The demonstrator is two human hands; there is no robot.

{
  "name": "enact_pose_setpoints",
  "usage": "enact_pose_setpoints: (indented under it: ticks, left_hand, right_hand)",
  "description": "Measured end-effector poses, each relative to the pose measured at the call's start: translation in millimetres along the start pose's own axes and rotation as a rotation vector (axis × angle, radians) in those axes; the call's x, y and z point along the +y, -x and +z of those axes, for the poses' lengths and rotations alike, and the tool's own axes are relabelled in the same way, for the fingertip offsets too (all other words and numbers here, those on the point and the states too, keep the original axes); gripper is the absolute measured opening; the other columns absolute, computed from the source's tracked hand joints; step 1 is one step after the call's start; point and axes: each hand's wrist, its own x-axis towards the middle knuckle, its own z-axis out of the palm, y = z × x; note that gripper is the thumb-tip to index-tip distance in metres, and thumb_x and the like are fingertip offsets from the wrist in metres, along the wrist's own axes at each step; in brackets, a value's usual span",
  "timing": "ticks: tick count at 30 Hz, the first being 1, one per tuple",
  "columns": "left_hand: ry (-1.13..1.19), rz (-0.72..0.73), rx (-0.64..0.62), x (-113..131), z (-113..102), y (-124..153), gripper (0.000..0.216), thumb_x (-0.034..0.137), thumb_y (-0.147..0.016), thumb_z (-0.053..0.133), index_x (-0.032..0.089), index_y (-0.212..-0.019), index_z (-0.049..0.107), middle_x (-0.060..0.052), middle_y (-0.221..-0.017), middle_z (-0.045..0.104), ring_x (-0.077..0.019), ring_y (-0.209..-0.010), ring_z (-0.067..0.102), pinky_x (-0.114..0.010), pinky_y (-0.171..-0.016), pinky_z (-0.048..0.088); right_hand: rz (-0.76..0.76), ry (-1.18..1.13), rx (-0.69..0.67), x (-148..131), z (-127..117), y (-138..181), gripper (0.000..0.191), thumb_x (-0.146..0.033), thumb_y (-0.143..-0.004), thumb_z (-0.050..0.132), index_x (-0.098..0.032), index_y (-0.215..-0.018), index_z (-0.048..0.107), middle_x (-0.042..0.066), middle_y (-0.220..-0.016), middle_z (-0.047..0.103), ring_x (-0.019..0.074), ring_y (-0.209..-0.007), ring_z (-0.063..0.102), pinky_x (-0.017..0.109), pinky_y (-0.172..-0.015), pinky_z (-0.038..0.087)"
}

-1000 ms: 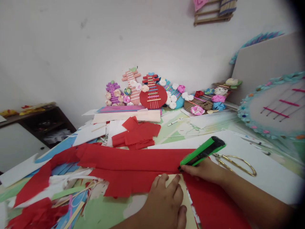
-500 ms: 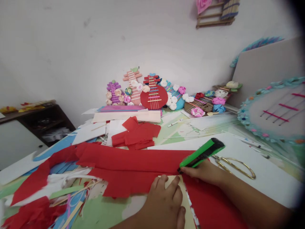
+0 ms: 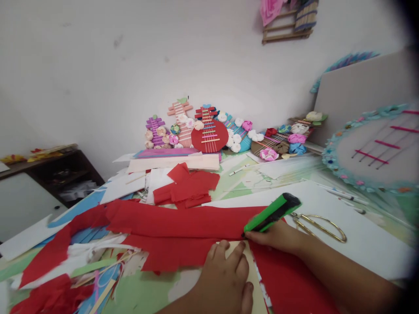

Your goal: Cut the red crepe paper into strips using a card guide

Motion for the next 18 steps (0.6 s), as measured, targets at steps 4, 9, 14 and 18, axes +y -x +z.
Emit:
enact_pose_setpoints:
  ticks: [4,9,14,18]
  left_hand:
    - [-0.012,0.007,-0.054,-0.3,0.0,0.7,0.042,0.040,-0.079,0.041,0.013,-0.110,0.052,-0.007,-0.123,0.046,-0.0337,-0.101,0.043,-0.046,-0.084,0.037]
    - [0.002,-0.003,-0.044,0.3,0.6,0.9,0.042,0.041,-0.079,0.042,0.014,-0.110,0.052,-0.007,-0.124,0.045,-0.0336,-0.102,0.042,-0.047,-0.085,0.036]
    - [0.019,-0.020,-0.013,0.9,-0.5,0.0,0.039,0.039,-0.078,0.044,0.016,-0.107,0.053,-0.005,-0.122,0.047,-0.0313,-0.101,0.044,-0.045,-0.085,0.037]
    - [0.014,-0.017,-0.005,1.3,-2.0,-0.8,0.039,0.039,-0.078,0.045,0.016,-0.107,0.054,-0.005,-0.122,0.048,-0.0311,-0.101,0.045,-0.045,-0.085,0.037]
  right_hand:
    - [-0.014,-0.034,0.037,-0.1,-0.8,1.5,0.019,-0.035,-0.072,0.052,-0.019,-0.069,0.061,0.001,-0.072,0.065,0.0174,-0.071,0.059,0.025,-0.064,0.046]
    - [-0.037,-0.004,0.041,1.7,-0.2,0.4,0.018,-0.034,-0.072,0.051,-0.019,-0.069,0.061,0.001,-0.071,0.065,0.0178,-0.069,0.059,0.025,-0.062,0.045]
    - [-0.053,0.047,-0.031,1.6,-0.6,-1.9,0.018,-0.035,-0.071,0.051,-0.020,-0.064,0.060,0.000,-0.067,0.064,0.0168,-0.065,0.058,0.024,-0.058,0.045]
    - [-0.043,0.085,0.025,2.6,0.3,0.3,0.017,-0.035,-0.070,0.052,-0.021,-0.069,0.061,0.001,-0.071,0.066,0.0186,-0.071,0.059,0.026,-0.064,0.046]
